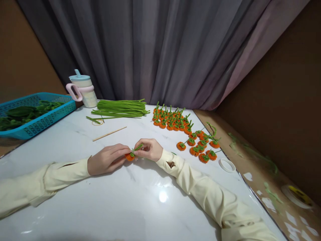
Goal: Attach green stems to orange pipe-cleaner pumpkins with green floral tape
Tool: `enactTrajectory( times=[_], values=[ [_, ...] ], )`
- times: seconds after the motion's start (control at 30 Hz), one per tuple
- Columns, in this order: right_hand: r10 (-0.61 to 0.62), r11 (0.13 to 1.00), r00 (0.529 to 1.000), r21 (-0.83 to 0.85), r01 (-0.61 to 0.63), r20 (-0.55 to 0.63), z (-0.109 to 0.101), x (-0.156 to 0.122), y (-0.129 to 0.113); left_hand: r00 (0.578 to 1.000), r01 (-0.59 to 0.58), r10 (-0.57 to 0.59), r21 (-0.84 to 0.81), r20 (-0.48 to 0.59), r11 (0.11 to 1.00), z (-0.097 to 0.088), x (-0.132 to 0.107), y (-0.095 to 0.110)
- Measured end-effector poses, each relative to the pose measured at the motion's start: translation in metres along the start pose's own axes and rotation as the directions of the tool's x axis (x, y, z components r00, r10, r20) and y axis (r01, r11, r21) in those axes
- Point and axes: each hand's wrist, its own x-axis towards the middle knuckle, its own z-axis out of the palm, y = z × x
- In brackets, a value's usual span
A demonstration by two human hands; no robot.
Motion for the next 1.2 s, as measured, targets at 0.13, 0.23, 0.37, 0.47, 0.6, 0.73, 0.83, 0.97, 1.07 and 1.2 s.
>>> enactTrajectory(
  times=[0.13, 0.23, 0.37, 0.47, 0.6, 0.73, 0.83, 0.97, 1.07, 1.2],
  values=[
    [-0.001, 1.0, 1.0, 0.013, 0.001, 0.005, 0.0003, -0.0002, -0.0007, 1.0, -0.005, 0.005, 0.013, -0.001, 1.0, 0.0001, 0.0004, -0.0002],
    [-0.001, 1.0, 1.0, 0.007, 0.001, 0.007, -0.0002, -0.0003, -0.0007, 1.0, -0.005, 0.005, 0.021, 0.006, 1.0, -0.0004, 0.0011, -0.0002],
    [0.001, 1.0, 1.0, 0.004, -0.001, 0.01, -0.0011, -0.0006, -0.0011, 1.0, -0.014, 0.014, 0.031, 0.007, 0.999, -0.0009, 0.0017, 0.0],
    [0.007, 1.0, 1.0, 0.015, -0.007, 0.027, -0.0017, -0.0008, -0.002, 1.0, -0.023, 0.023, 0.03, 0.004, 0.999, -0.0011, 0.0019, 0.0003],
    [-0.008, 1.0, 0.999, 0.01, 0.008, 0.032, -0.0025, -0.001, -0.0019, 1.0, -0.023, 0.023, 0.029, 0.009, 0.999, -0.0015, 0.0022, 0.0005],
    [-0.014, 1.0, 0.999, 0.005, 0.014, 0.035, -0.0032, -0.0012, 0.0, 1.0, -0.025, 0.025, 0.024, 0.013, 0.999, -0.0012, 0.0021, 0.0],
    [-0.025, 0.999, 0.999, 0.023, 0.025, 0.029, -0.0034, -0.0015, 0.0015, 1.0, -0.021, 0.021, 0.02, 0.007, 1.0, -0.001, 0.0016, 0.0],
    [-0.053, 0.998, 0.998, 0.02, 0.052, 0.04, -0.0028, -0.002, 0.0012, 1.0, -0.027, 0.026, 0.016, 0.005, 1.0, -0.0012, 0.0005, 0.0],
    [-0.062, 0.998, 0.997, 0.015, 0.061, 0.05, -0.0018, -0.0023, -0.0007, 0.999, -0.039, 0.039, 0.027, 0.006, 0.999, -0.0007, 0.0003, -0.001],
    [-0.059, 0.998, 0.998, 0.005, 0.058, 0.034, -0.0005, -0.0019, -0.0017, 0.998, -0.058, 0.058, 0.041, 0.0, 0.997, 0.0002, 0.0002, -0.0021]
  ],
)
